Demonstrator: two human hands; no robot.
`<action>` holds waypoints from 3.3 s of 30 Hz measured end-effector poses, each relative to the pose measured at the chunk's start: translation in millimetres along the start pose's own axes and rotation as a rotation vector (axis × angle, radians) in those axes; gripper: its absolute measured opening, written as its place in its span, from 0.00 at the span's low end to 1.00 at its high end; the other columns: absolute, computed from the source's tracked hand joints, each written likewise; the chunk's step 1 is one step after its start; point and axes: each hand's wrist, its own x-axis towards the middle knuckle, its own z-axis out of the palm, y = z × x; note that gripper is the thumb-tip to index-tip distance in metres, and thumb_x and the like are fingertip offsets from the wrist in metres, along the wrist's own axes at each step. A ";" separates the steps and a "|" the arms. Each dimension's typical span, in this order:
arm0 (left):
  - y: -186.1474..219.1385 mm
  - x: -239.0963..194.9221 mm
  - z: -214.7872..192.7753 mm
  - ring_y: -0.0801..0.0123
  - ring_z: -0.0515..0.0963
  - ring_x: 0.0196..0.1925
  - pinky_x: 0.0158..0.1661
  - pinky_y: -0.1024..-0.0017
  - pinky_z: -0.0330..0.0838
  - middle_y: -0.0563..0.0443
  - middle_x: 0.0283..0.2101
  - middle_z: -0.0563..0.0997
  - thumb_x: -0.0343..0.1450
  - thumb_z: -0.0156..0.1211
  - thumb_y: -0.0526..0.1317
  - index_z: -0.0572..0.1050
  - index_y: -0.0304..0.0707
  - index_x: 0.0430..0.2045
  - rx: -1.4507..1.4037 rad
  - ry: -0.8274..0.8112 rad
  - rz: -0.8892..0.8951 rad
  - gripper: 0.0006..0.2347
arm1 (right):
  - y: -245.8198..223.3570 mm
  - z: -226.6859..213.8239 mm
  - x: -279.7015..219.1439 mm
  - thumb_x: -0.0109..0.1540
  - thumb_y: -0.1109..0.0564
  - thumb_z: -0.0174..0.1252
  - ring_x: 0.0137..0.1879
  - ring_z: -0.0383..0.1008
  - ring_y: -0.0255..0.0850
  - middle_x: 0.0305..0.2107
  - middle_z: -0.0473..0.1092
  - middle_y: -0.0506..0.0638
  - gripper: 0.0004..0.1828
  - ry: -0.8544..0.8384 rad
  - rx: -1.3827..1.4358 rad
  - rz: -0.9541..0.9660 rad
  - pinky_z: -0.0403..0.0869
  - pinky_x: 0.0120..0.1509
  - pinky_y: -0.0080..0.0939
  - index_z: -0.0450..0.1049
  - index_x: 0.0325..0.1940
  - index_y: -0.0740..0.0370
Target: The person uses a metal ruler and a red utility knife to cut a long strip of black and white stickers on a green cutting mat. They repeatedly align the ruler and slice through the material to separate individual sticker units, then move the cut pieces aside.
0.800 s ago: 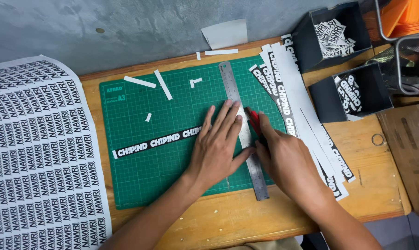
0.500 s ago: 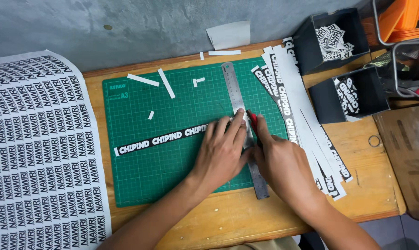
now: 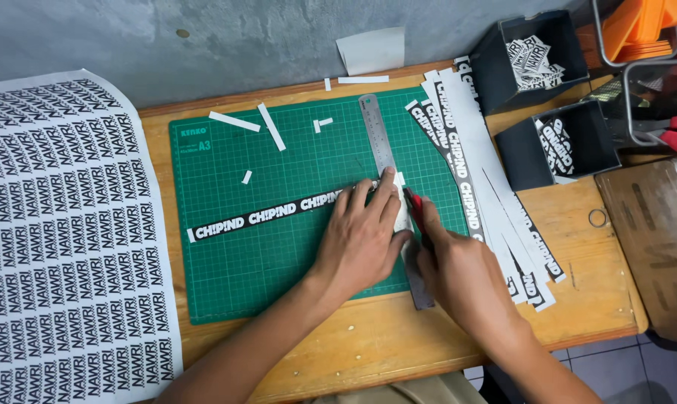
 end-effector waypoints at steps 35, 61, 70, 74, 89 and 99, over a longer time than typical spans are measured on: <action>-10.8 -0.3 14.9 0.42 0.78 0.59 0.52 0.50 0.74 0.31 0.66 0.79 0.68 0.71 0.53 0.80 0.24 0.52 -0.119 0.225 0.056 0.28 | -9.1 -26.9 15.6 0.64 0.64 0.63 0.44 0.87 0.74 0.42 0.84 0.73 0.38 0.231 0.018 0.064 0.86 0.43 0.71 0.72 0.82 0.64; -9.8 0.2 5.1 0.39 0.77 0.63 0.54 0.50 0.73 0.32 0.70 0.77 0.69 0.71 0.51 0.79 0.25 0.55 -0.090 0.128 0.035 0.27 | -12.9 1.7 -6.9 0.65 0.60 0.60 0.37 0.86 0.75 0.36 0.85 0.70 0.42 0.160 -0.065 -0.063 0.82 0.39 0.79 0.65 0.85 0.61; -13.5 0.1 16.1 0.43 0.78 0.58 0.49 0.51 0.73 0.32 0.65 0.79 0.70 0.71 0.55 0.80 0.26 0.50 -0.128 0.211 0.075 0.27 | 0.3 -2.3 -3.5 0.66 0.56 0.62 0.39 0.87 0.68 0.33 0.86 0.64 0.38 0.173 0.146 0.093 0.84 0.42 0.66 0.70 0.83 0.53; -13.8 0.1 19.6 0.43 0.78 0.55 0.47 0.51 0.72 0.32 0.63 0.79 0.70 0.71 0.59 0.79 0.29 0.48 -0.066 0.243 0.073 0.28 | -10.8 -12.7 4.2 0.64 0.60 0.64 0.39 0.88 0.70 0.34 0.85 0.68 0.38 0.197 0.133 0.062 0.85 0.42 0.65 0.73 0.81 0.58; -11.0 -3.2 1.2 0.29 0.64 0.82 0.70 0.34 0.60 0.26 0.83 0.64 0.75 0.62 0.65 0.69 0.28 0.76 -0.038 -0.012 -0.051 0.41 | -2.2 -30.4 51.5 0.67 0.61 0.67 0.38 0.86 0.67 0.31 0.83 0.67 0.35 0.430 0.273 -0.092 0.80 0.40 0.59 0.76 0.81 0.63; -6.6 9.3 5.1 0.30 0.47 0.90 0.76 0.14 0.32 0.32 0.89 0.51 0.73 0.55 0.76 0.58 0.39 0.85 -0.009 -0.114 -0.118 0.50 | 17.5 -5.3 63.2 0.68 0.62 0.69 0.26 0.81 0.57 0.37 0.84 0.69 0.34 0.430 0.443 -0.123 0.78 0.36 0.51 0.77 0.80 0.66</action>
